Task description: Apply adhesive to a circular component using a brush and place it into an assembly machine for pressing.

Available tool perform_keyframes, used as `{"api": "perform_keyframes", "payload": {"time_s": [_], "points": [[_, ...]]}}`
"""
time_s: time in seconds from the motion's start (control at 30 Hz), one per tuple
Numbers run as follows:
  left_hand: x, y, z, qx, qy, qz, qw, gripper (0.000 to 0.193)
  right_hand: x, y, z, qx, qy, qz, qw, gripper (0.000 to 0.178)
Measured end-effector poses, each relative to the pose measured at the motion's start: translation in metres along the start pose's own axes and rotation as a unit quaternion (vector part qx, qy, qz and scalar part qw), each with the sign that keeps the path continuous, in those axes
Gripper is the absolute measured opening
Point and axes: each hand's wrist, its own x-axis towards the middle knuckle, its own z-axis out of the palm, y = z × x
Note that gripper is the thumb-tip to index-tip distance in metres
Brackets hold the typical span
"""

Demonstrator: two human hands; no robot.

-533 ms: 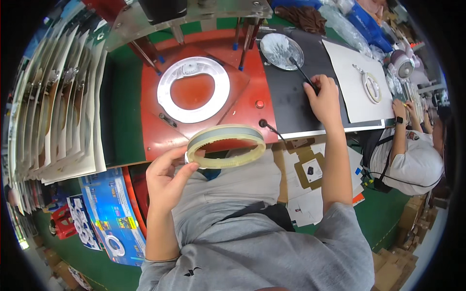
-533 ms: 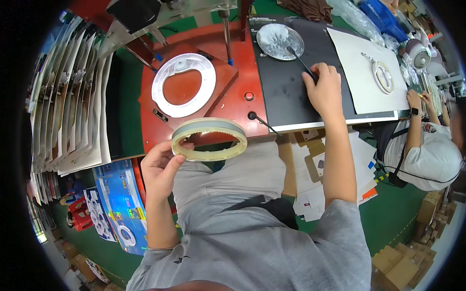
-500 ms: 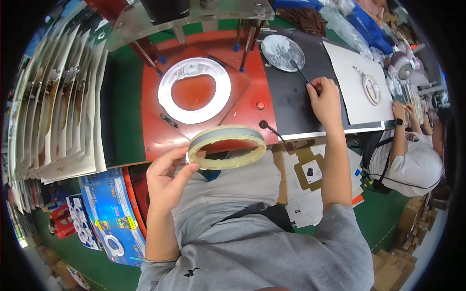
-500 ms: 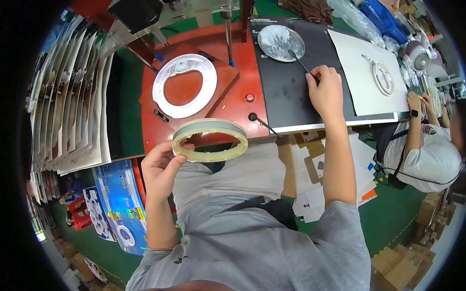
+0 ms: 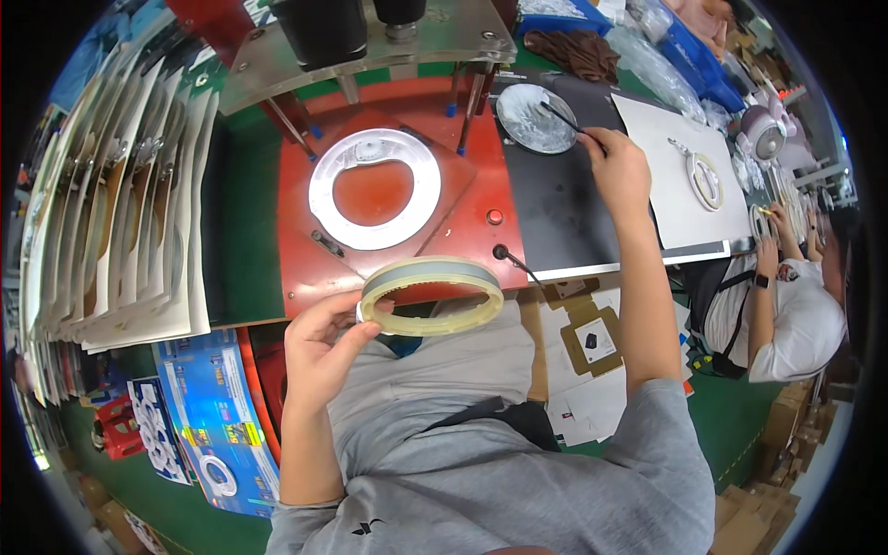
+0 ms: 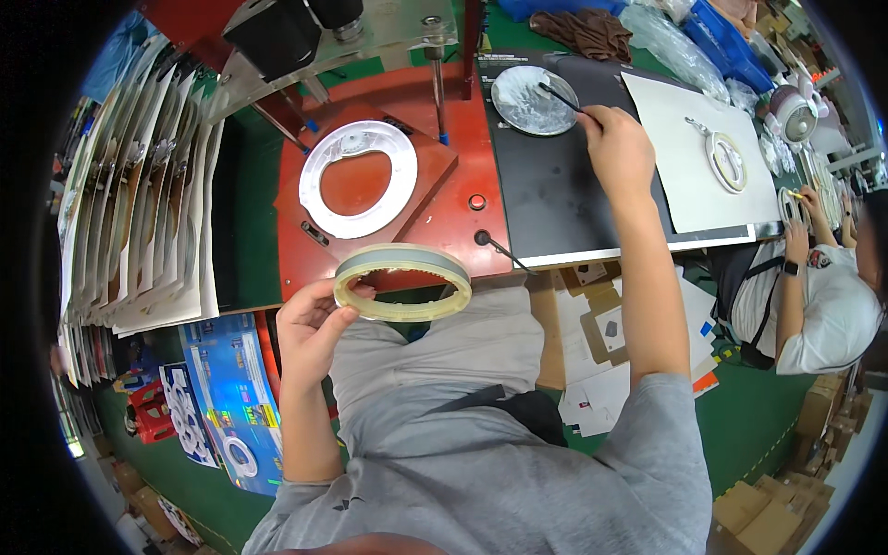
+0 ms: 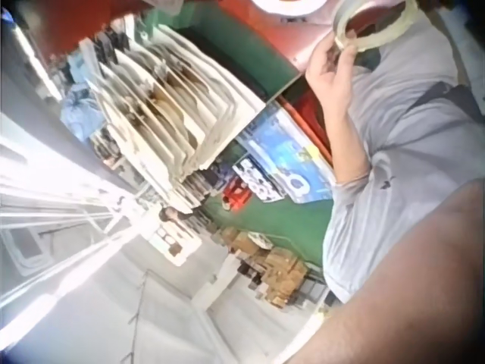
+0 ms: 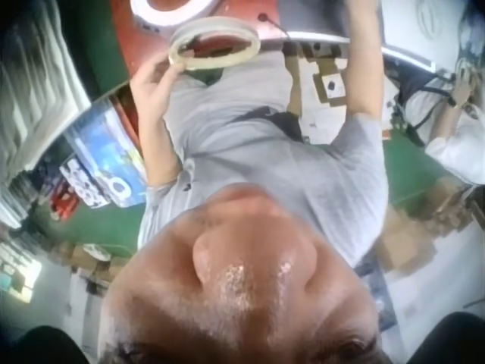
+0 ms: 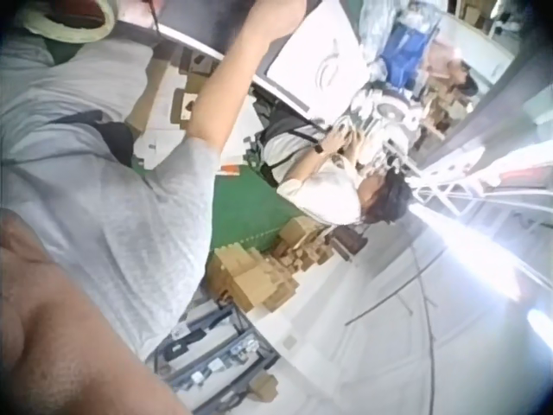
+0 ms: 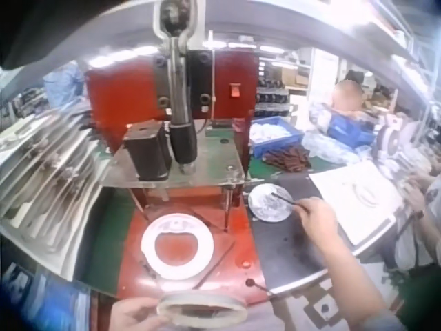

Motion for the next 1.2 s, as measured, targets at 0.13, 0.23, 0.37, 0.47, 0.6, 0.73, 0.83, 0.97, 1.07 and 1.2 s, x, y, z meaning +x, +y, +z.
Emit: {"api": "perform_keyframes", "payload": {"time_s": [0.13,0.23,0.37,0.47,0.6,0.73,0.83,0.97,1.07,1.2], "points": [[-0.001,0.0,0.0,-0.001,-0.011,0.006,1.0,0.036,-0.009,0.003,-0.008,0.024,0.013,0.009,1.0,0.023],[-0.008,-0.001,-0.004,0.012,0.005,0.003,1.0,0.035,-0.019,0.006,-0.01,0.027,-0.019,-0.001,0.999,0.022],[-0.01,0.033,-0.007,0.15,-0.006,0.072,0.986,0.035,-0.034,-0.016,-0.051,0.232,-0.054,0.13,0.962,0.028],[-0.001,0.066,-0.012,0.246,-0.038,0.205,0.946,0.034,-0.048,-0.033,-0.081,0.383,-0.133,0.182,0.896,0.026],[0.016,0.097,-0.004,0.301,-0.047,0.318,0.898,0.035,-0.07,-0.05,-0.108,0.532,-0.223,0.171,0.799,0.02],[0.025,0.105,0.004,0.312,-0.045,0.358,0.879,0.039,-0.084,-0.07,-0.131,0.567,-0.244,0.093,0.781,0.019],[0.027,0.102,0.004,0.318,-0.046,0.379,0.868,0.039,-0.088,-0.1,-0.148,0.503,-0.186,0.016,0.844,0.019],[0.021,0.093,0.002,0.294,-0.036,0.363,0.883,0.035,-0.078,-0.123,-0.151,0.424,-0.157,-0.135,0.882,0.023],[0.017,0.089,0.005,0.26,-0.03,0.36,0.895,0.033,-0.071,-0.131,-0.145,0.438,-0.163,-0.206,0.86,0.023],[0.017,0.078,-0.004,0.224,-0.005,0.406,0.886,0.035,-0.069,-0.149,-0.14,0.414,-0.179,-0.244,0.858,0.025]]}}
